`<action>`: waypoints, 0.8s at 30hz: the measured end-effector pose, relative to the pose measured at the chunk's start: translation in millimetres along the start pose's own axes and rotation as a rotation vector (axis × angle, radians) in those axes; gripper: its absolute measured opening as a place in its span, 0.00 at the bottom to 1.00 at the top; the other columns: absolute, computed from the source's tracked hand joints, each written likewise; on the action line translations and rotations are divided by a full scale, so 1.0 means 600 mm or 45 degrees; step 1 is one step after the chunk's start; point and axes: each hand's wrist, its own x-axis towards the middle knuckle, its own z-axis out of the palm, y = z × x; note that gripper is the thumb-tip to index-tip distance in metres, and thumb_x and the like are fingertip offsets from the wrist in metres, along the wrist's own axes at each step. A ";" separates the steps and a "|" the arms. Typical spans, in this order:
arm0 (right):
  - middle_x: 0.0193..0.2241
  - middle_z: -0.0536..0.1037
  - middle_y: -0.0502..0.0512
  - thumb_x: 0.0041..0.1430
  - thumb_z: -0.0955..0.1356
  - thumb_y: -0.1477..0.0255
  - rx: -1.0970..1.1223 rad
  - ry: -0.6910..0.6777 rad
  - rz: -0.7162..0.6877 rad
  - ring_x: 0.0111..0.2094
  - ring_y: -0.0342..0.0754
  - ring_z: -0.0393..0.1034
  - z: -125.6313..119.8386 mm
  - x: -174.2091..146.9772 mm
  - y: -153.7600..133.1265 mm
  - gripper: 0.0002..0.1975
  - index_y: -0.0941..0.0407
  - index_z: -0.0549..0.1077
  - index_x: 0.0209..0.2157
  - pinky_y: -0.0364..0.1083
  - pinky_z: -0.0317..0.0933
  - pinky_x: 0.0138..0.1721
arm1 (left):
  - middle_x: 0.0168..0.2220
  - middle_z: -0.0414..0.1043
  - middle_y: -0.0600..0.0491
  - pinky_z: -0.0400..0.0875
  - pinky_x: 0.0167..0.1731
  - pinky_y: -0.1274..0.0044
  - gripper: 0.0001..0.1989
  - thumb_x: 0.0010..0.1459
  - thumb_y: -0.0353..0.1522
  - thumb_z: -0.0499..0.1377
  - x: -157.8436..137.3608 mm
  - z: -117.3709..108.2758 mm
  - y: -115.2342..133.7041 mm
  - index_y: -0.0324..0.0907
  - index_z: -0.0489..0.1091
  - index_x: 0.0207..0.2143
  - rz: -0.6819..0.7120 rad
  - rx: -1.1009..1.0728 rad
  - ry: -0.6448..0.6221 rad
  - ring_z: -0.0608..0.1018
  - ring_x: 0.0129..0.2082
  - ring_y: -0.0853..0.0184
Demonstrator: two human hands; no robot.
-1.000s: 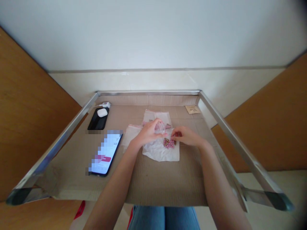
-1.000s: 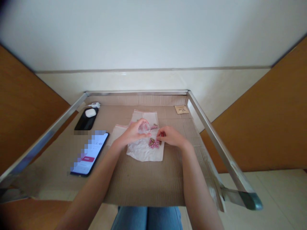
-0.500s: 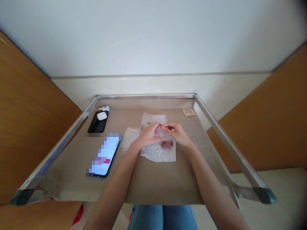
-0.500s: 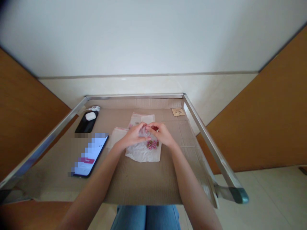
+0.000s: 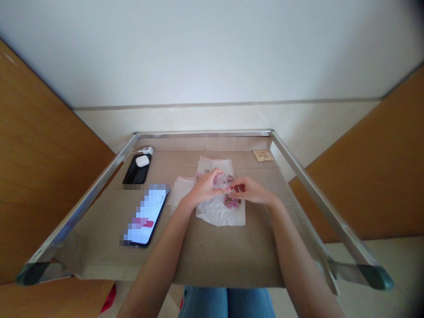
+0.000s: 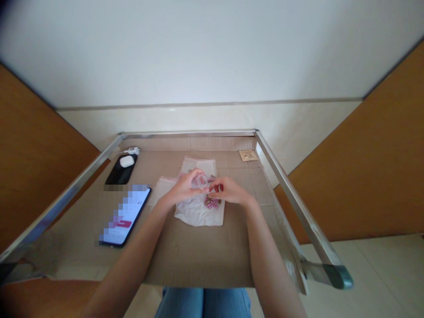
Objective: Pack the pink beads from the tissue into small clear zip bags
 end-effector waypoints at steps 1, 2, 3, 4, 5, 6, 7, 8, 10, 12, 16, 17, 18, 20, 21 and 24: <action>0.21 0.73 0.49 0.48 0.69 0.66 -0.009 -0.019 -0.015 0.21 0.40 0.59 0.003 0.001 0.001 0.09 0.57 0.77 0.29 0.40 0.51 0.23 | 0.31 0.68 0.55 0.63 0.32 0.77 0.22 0.46 0.46 0.61 0.000 0.000 -0.001 0.44 0.63 0.40 0.001 0.001 0.000 0.71 0.31 0.67; 0.22 0.73 0.49 0.48 0.69 0.67 -0.010 -0.038 -0.022 0.21 0.40 0.59 0.006 0.002 0.003 0.09 0.57 0.77 0.29 0.40 0.52 0.23 | 0.31 0.68 0.55 0.63 0.32 0.77 0.22 0.46 0.46 0.61 0.000 0.000 -0.001 0.44 0.63 0.40 -0.002 0.002 0.001 0.71 0.31 0.67; 0.21 0.73 0.48 0.47 0.69 0.67 -0.010 -0.057 -0.023 0.21 0.40 0.60 0.009 0.004 0.004 0.08 0.57 0.77 0.28 0.40 0.51 0.23 | 0.31 0.68 0.55 0.63 0.32 0.77 0.23 0.46 0.46 0.61 0.000 0.001 -0.002 0.44 0.63 0.41 -0.009 0.004 0.001 0.71 0.31 0.67; 0.21 0.72 0.48 0.47 0.69 0.68 -0.009 -0.069 -0.020 0.21 0.40 0.60 0.011 0.005 0.005 0.07 0.57 0.76 0.27 0.40 0.51 0.22 | 0.31 0.68 0.55 0.63 0.32 0.77 0.23 0.46 0.46 0.61 0.000 0.001 -0.003 0.44 0.63 0.41 -0.017 0.003 0.003 0.71 0.31 0.67; 0.21 0.72 0.48 0.47 0.70 0.68 -0.009 -0.075 -0.019 0.21 0.40 0.60 0.013 0.006 0.005 0.07 0.58 0.76 0.26 0.40 0.52 0.22 | 0.31 0.68 0.55 0.63 0.32 0.77 0.23 0.46 0.46 0.61 0.000 0.002 -0.004 0.44 0.63 0.41 -0.022 0.002 0.005 0.71 0.31 0.67; 0.20 0.72 0.48 0.47 0.70 0.68 -0.010 -0.079 -0.022 0.21 0.40 0.61 0.015 0.006 0.006 0.06 0.58 0.75 0.25 0.40 0.52 0.22 | 0.31 0.68 0.55 0.63 0.32 0.77 0.23 0.46 0.46 0.61 0.000 0.002 -0.005 0.44 0.63 0.41 -0.024 0.001 0.006 0.71 0.31 0.67; 0.20 0.72 0.47 0.47 0.69 0.69 -0.008 -0.081 -0.030 0.21 0.40 0.61 0.017 0.007 0.006 0.06 0.58 0.75 0.25 0.40 0.52 0.22 | 0.32 0.68 0.55 0.63 0.32 0.77 0.23 0.46 0.46 0.61 -0.001 0.003 -0.005 0.44 0.63 0.41 -0.024 0.001 0.005 0.71 0.31 0.67; 0.20 0.72 0.47 0.47 0.69 0.69 -0.002 -0.082 -0.039 0.21 0.40 0.61 0.018 0.007 0.007 0.06 0.57 0.74 0.24 0.40 0.52 0.22 | 0.32 0.68 0.56 0.63 0.32 0.77 0.23 0.46 0.46 0.61 -0.001 0.003 -0.006 0.44 0.63 0.41 -0.022 0.004 0.003 0.71 0.31 0.68; 0.20 0.72 0.47 0.48 0.69 0.69 0.031 -0.084 -0.046 0.21 0.40 0.62 0.020 0.008 0.006 0.06 0.57 0.74 0.24 0.40 0.53 0.23 | 0.32 0.68 0.56 0.63 0.32 0.77 0.23 0.46 0.46 0.61 0.000 0.004 -0.007 0.44 0.63 0.41 -0.018 0.013 -0.002 0.71 0.31 0.68; 0.21 0.72 0.47 0.48 0.69 0.69 0.087 -0.074 -0.035 0.22 0.41 0.62 0.019 0.008 0.005 0.06 0.58 0.73 0.25 0.41 0.54 0.24 | 0.32 0.69 0.55 0.62 0.32 0.77 0.23 0.46 0.46 0.61 0.000 0.004 -0.008 0.44 0.63 0.41 -0.012 0.016 -0.002 0.71 0.31 0.68; 0.24 0.74 0.49 0.50 0.68 0.66 0.200 0.047 -0.005 0.25 0.42 0.65 0.008 0.009 0.001 0.09 0.58 0.74 0.30 0.42 0.57 0.28 | 0.33 0.69 0.54 0.62 0.32 0.77 0.23 0.47 0.46 0.61 0.001 0.001 -0.008 0.43 0.63 0.41 0.004 0.005 0.020 0.71 0.32 0.67; 0.26 0.74 0.50 0.50 0.68 0.66 0.233 0.105 -0.005 0.26 0.42 0.66 0.004 0.009 0.000 0.09 0.58 0.73 0.30 0.42 0.58 0.29 | 0.33 0.68 0.55 0.62 0.32 0.77 0.23 0.47 0.46 0.60 0.001 0.001 -0.007 0.43 0.63 0.41 0.005 0.007 0.027 0.71 0.32 0.67; 0.27 0.75 0.51 0.50 0.68 0.65 0.272 0.174 -0.007 0.28 0.43 0.66 0.001 0.009 0.000 0.10 0.58 0.73 0.30 0.42 0.59 0.31 | 0.33 0.68 0.55 0.62 0.32 0.77 0.23 0.47 0.46 0.60 0.000 0.000 -0.007 0.43 0.63 0.41 0.003 0.011 0.033 0.71 0.31 0.68; 0.27 0.75 0.52 0.49 0.69 0.64 0.364 0.322 -0.011 0.29 0.44 0.67 -0.004 0.011 0.000 0.11 0.58 0.72 0.29 0.43 0.60 0.32 | 0.31 0.68 0.55 0.61 0.31 0.77 0.23 0.47 0.46 0.60 0.000 0.001 -0.007 0.44 0.63 0.41 0.003 0.028 0.040 0.70 0.30 0.68; 0.27 0.74 0.52 0.48 0.69 0.64 0.411 0.388 -0.011 0.30 0.44 0.67 -0.004 0.012 0.000 0.11 0.58 0.72 0.29 0.44 0.60 0.33 | 0.31 0.68 0.56 0.61 0.31 0.77 0.23 0.47 0.46 0.61 0.000 0.001 -0.007 0.44 0.63 0.41 0.006 0.037 0.040 0.70 0.30 0.68; 0.27 0.74 0.52 0.48 0.70 0.63 0.475 0.457 -0.026 0.29 0.44 0.68 0.004 0.017 -0.002 0.11 0.57 0.71 0.29 0.44 0.61 0.32 | 0.32 0.69 0.55 0.62 0.32 0.77 0.22 0.46 0.45 0.62 0.001 0.004 -0.005 0.44 0.63 0.40 0.022 0.044 0.040 0.71 0.31 0.67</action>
